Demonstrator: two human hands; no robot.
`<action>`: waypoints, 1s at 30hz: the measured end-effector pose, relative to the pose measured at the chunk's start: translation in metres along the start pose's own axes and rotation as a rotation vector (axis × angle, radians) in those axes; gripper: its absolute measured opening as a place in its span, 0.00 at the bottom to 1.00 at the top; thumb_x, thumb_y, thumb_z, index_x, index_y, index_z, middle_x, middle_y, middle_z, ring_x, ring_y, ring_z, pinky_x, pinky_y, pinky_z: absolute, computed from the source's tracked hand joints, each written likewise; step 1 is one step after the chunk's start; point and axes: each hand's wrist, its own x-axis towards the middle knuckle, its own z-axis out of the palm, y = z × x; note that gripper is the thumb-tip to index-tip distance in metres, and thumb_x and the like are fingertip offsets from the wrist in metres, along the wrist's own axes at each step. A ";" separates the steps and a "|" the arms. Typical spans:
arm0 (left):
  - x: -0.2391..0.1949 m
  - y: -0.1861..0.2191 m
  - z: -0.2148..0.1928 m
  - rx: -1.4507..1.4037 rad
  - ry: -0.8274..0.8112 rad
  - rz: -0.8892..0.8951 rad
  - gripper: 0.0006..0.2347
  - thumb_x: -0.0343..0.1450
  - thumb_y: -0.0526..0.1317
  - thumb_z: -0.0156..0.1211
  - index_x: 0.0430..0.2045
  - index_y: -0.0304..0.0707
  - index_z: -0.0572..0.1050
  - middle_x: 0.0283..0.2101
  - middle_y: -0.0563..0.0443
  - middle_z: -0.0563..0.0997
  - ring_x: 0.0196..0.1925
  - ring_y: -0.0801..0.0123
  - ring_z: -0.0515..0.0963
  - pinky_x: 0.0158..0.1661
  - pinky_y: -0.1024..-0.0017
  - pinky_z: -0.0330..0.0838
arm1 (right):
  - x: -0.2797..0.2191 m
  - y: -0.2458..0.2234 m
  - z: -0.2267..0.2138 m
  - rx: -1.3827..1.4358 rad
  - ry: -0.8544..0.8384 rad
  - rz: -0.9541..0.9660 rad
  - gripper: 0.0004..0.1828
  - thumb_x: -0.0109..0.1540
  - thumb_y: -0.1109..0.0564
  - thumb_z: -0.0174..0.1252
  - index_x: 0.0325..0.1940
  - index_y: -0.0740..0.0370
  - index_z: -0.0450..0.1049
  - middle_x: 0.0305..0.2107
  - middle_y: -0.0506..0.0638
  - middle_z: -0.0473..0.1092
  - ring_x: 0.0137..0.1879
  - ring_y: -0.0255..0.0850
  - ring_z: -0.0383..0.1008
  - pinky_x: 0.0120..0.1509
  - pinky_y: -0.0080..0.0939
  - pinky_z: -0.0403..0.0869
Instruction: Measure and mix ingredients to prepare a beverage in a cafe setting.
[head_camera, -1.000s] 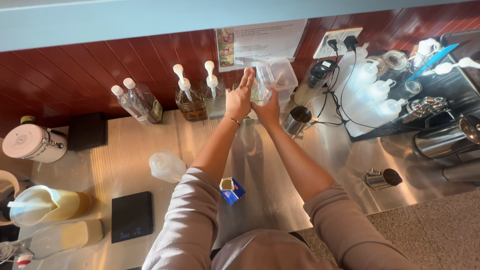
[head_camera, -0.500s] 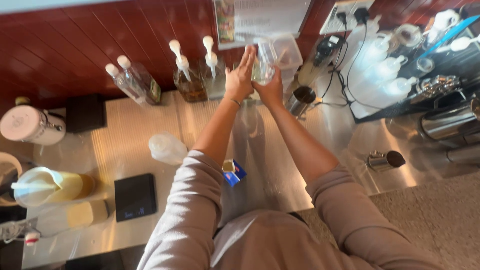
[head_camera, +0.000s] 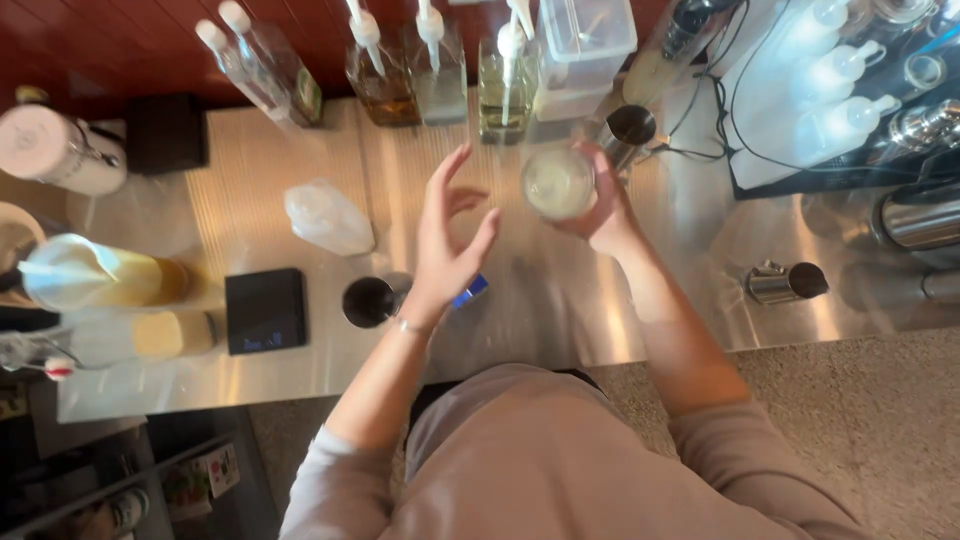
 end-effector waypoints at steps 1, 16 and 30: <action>-0.020 0.001 0.002 -0.004 0.005 -0.026 0.33 0.73 0.31 0.64 0.73 0.37 0.53 0.74 0.42 0.64 0.55 0.65 0.80 0.59 0.67 0.75 | -0.015 -0.009 -0.007 0.004 -0.016 0.021 0.52 0.48 0.63 0.80 0.71 0.60 0.59 0.63 0.55 0.66 0.71 0.46 0.67 0.74 0.47 0.67; -0.231 0.016 0.018 -0.126 0.450 -0.444 0.20 0.77 0.28 0.52 0.65 0.34 0.61 0.58 0.43 0.75 0.46 0.72 0.78 0.50 0.73 0.74 | -0.105 -0.074 0.026 0.296 -0.706 0.015 0.57 0.44 0.56 0.82 0.71 0.65 0.58 0.62 0.56 0.69 0.70 0.46 0.70 0.76 0.45 0.69; -0.307 0.052 -0.148 0.230 0.345 -0.161 0.30 0.65 0.30 0.69 0.63 0.39 0.64 0.65 0.42 0.69 0.61 0.60 0.76 0.58 0.66 0.73 | -0.103 -0.235 0.192 0.301 -0.730 -0.268 0.50 0.55 0.49 0.79 0.72 0.66 0.59 0.64 0.59 0.68 0.69 0.47 0.72 0.76 0.44 0.71</action>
